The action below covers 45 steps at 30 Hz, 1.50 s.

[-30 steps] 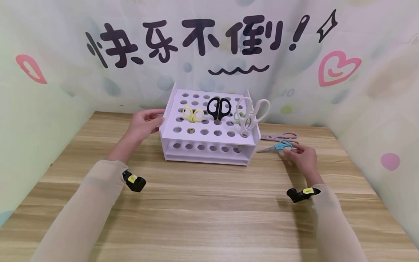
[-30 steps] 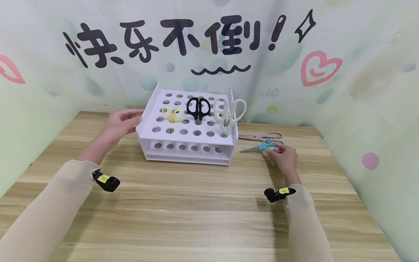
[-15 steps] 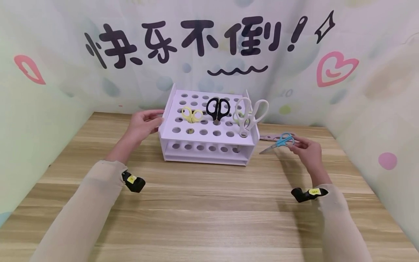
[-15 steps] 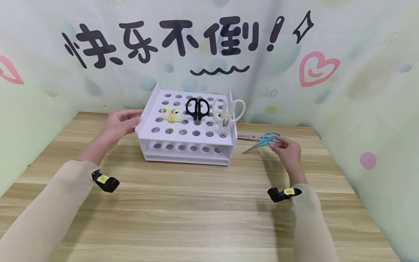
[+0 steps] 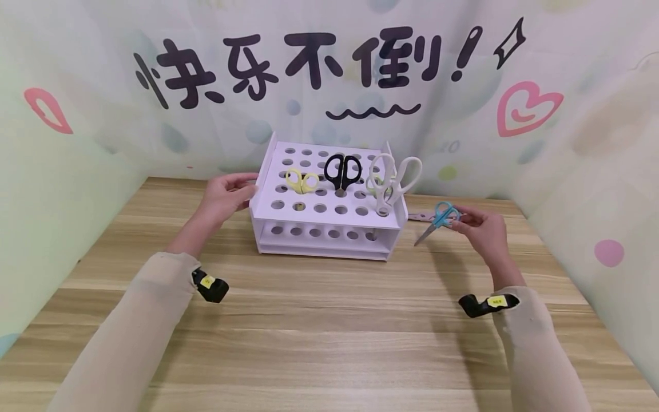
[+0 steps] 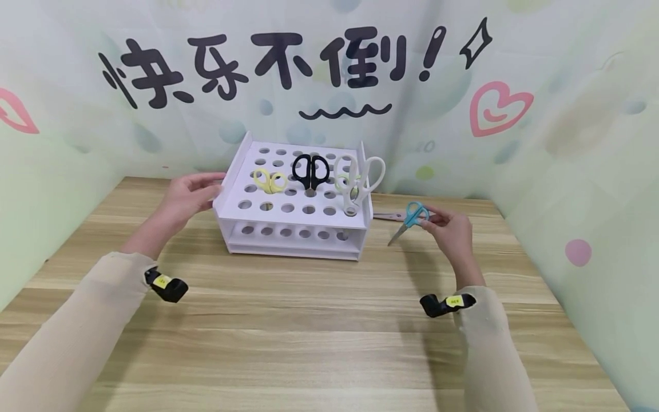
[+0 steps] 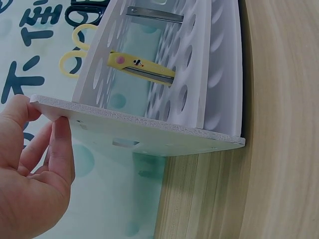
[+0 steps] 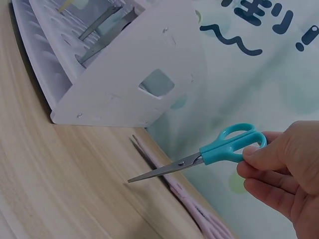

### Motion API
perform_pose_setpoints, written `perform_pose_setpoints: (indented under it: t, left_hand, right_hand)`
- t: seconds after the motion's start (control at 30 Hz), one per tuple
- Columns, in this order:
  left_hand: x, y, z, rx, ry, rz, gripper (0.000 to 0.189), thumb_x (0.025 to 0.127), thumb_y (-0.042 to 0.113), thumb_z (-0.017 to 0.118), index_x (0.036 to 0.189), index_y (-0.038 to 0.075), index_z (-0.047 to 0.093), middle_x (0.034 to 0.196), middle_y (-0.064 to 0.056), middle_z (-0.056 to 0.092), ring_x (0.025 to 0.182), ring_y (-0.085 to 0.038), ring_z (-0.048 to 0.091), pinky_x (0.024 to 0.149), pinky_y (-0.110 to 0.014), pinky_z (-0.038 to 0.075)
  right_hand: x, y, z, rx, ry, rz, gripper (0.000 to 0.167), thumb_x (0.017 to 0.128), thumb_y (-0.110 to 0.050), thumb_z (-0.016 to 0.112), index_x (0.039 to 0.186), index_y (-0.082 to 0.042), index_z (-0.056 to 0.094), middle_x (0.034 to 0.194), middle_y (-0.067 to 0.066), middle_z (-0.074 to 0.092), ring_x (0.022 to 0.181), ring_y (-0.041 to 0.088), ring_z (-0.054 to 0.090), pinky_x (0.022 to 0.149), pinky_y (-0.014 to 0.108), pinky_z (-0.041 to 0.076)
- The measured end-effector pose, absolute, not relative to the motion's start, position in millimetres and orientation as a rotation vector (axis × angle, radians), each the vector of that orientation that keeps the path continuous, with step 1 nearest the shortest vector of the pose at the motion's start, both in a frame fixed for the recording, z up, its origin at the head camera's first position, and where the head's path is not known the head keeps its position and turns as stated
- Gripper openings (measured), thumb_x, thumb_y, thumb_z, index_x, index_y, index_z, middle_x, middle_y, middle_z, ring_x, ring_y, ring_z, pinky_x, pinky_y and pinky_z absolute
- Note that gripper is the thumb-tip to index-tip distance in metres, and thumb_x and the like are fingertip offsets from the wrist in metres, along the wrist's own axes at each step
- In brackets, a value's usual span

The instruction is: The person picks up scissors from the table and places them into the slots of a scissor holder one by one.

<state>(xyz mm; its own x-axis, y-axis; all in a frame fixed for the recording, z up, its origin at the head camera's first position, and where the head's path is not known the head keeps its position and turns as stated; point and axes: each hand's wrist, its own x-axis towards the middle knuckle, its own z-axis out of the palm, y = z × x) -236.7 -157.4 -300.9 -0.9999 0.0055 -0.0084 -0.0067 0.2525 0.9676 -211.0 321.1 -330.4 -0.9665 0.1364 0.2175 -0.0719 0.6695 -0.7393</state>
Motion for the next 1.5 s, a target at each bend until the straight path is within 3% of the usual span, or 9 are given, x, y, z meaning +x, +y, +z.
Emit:
perform_pose_setpoints:
  t: [0.43,0.8,1.07,1.5]
  left_hand:
    - [-237,-157,-302,0.008,2.461,1.937,0.042,0.089,0.01,0.056,0.13,0.002,0.051,0.099,-0.004,0.051,0.086,-0.01,0.052,0.074,-0.018,0.052]
    - [-236,-157,-301,0.005,2.472,1.918,0.042,0.089,0.01,0.056,0.13,0.004,0.051,0.1,-0.005,0.05,0.087,-0.011,0.051,0.074,-0.018,0.052]
    - [-236,-157,-301,0.006,2.456,1.944,0.042,0.089,0.009,0.055,0.13,0.002,0.051,0.098,-0.004,0.051,0.085,-0.009,0.052,0.073,-0.017,0.052]
    - [-236,-157,-301,0.035,2.403,2.002,0.044,0.088,0.007,0.055,0.131,0.0,0.049,0.092,-0.001,0.051,0.079,-0.004,0.053,0.072,-0.017,0.052]
  right_hand:
    - [-198,303,-298,0.136,-2.673,1.031,0.034,0.086,-0.012,0.064,0.118,-0.003,0.062,0.092,0.018,0.062,0.068,-0.005,0.055,0.056,0.012,0.047]
    - [-180,279,-265,0.267,-2.678,0.927,0.031,0.083,-0.009,0.067,0.113,-0.001,0.065,0.088,0.017,0.065,0.065,-0.001,0.057,0.053,0.013,0.048]
    - [-166,263,-245,0.377,-2.672,0.871,0.03,0.081,-0.001,0.067,0.111,-0.003,0.066,0.083,0.013,0.065,0.065,0.013,0.061,0.053,0.014,0.049]
    - [-154,248,-218,0.478,-2.577,0.898,0.03,0.076,0.003,0.07,0.106,-0.002,0.069,0.081,0.014,0.066,0.06,0.002,0.057,0.052,0.012,0.047]
